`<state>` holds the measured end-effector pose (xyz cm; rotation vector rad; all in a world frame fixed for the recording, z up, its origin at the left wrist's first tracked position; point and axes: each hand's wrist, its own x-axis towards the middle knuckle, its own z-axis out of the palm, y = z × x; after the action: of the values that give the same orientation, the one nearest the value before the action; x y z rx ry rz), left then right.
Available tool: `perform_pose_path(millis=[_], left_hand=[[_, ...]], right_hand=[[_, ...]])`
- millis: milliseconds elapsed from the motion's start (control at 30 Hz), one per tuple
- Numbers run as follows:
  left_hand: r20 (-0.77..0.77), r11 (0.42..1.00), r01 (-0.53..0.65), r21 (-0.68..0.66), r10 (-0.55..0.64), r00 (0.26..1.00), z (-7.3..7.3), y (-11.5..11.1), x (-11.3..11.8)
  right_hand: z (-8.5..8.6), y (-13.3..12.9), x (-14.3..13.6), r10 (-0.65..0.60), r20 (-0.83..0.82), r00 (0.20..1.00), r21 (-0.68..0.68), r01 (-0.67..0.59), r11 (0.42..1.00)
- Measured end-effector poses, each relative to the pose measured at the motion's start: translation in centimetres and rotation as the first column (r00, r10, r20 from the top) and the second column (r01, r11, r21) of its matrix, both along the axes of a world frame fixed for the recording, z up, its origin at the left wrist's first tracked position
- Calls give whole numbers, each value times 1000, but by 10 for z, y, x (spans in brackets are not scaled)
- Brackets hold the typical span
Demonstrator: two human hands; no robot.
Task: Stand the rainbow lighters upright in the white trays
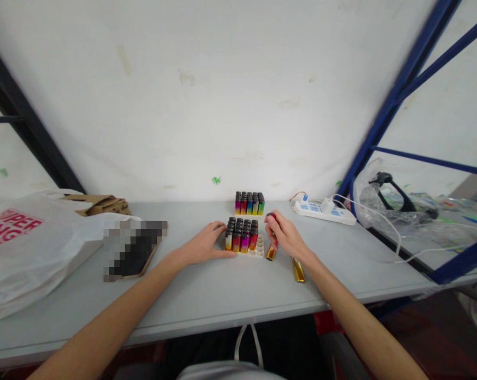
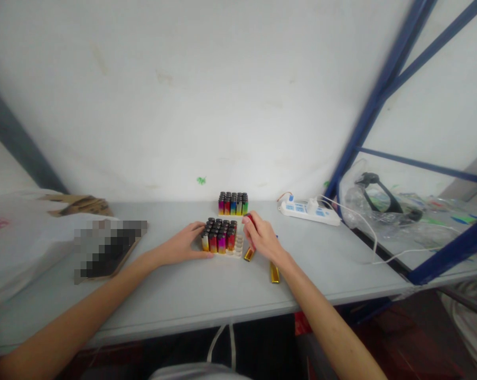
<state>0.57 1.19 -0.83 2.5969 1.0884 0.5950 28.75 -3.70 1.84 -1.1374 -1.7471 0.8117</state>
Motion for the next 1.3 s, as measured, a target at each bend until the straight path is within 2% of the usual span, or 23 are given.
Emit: perform_pose_path(millis=[67,167,367,700,833,900,1000,1100,1167,1300], left_hand=[[10,1000,9,-6,-9,1000,0,0,0],[17,1000,10,-8,-10,1000,-1,0,0],[-2,1000,2,-5,-2,1000,-4,2,0],[-2,1000,-1,1,1,1000,-4,2,0],[8,1000,3,-7,-3,1000,-3,1,1],[16,1000,3,-11,-3,1000,-3,1,0],[22,1000,2,-1,-2,1000,-5,2,0],[10,1000,7,3,-7,1000,-4,2,-1],[-1,1000,5,1,-5,1000,-2,2,-1],[-16,1000,0,-7,0,1000,1,1,0]], right_hand=[[7,-7,1,3,113,994,126,-17,992],[12,-17,1,-111,293,950,319,12,948],[0,-26,0,-62,431,900,267,-62,962],[-17,-20,-8,-87,534,841,267,-70,961],[-16,-21,-10,-125,551,825,281,-42,959],[-11,-21,-7,-82,571,817,253,-80,964],[0,-15,11,-21,527,850,205,-104,973],[5,1,45,-165,474,865,258,43,965],[1,14,69,-204,496,844,259,81,963],[-18,30,98,-116,581,805,167,22,986]])
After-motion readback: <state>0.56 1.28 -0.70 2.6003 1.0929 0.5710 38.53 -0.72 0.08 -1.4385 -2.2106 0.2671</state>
